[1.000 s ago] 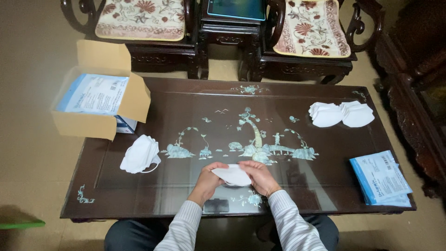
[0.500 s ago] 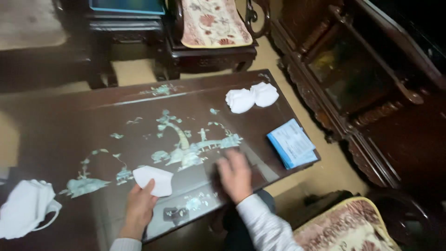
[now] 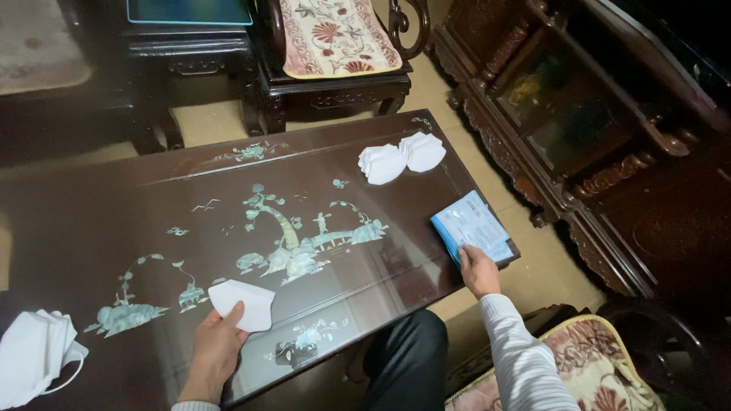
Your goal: Packaging individual face masks into plastic bags
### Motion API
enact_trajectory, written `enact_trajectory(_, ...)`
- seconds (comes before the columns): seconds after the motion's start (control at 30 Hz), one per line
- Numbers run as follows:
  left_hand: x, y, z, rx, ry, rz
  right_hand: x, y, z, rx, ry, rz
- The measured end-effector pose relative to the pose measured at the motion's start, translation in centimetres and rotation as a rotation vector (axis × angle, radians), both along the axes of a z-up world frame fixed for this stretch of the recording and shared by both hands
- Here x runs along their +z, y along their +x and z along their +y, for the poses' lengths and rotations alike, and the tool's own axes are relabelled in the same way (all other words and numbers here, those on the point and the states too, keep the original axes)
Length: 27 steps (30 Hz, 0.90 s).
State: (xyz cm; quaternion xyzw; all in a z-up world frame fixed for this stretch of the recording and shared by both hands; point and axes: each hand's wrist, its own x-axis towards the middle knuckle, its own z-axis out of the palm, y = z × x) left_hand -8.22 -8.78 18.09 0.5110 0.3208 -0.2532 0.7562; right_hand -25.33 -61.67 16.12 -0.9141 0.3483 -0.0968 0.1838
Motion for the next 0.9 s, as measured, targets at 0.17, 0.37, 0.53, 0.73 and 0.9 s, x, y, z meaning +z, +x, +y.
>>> enact_trajectory(0.17,0.3,0.0,0.0,-0.006,0.008,-0.005,2.2,0.8,1.8,-0.041,0.049,0.149)
enact_trajectory(0.37,2.6,-0.3,-0.1,-0.023,0.013,0.010,-0.9,0.5,0.3,-0.023,-0.045,0.043)
enact_trajectory(0.53,1.0,-0.1,0.2,-0.024,-0.018,-0.006,0.1,0.8,0.6,-0.131,0.047,0.028)
enact_trajectory(0.73,1.4,-0.2,0.2,-0.029,-0.024,-0.009,1.5,0.7,1.4,-0.179,0.173,-0.077)
enact_trajectory(0.9,1.2,-0.2,0.2,-0.033,-0.016,-0.009,0.0,0.3,0.7,-0.166,0.124,0.028)
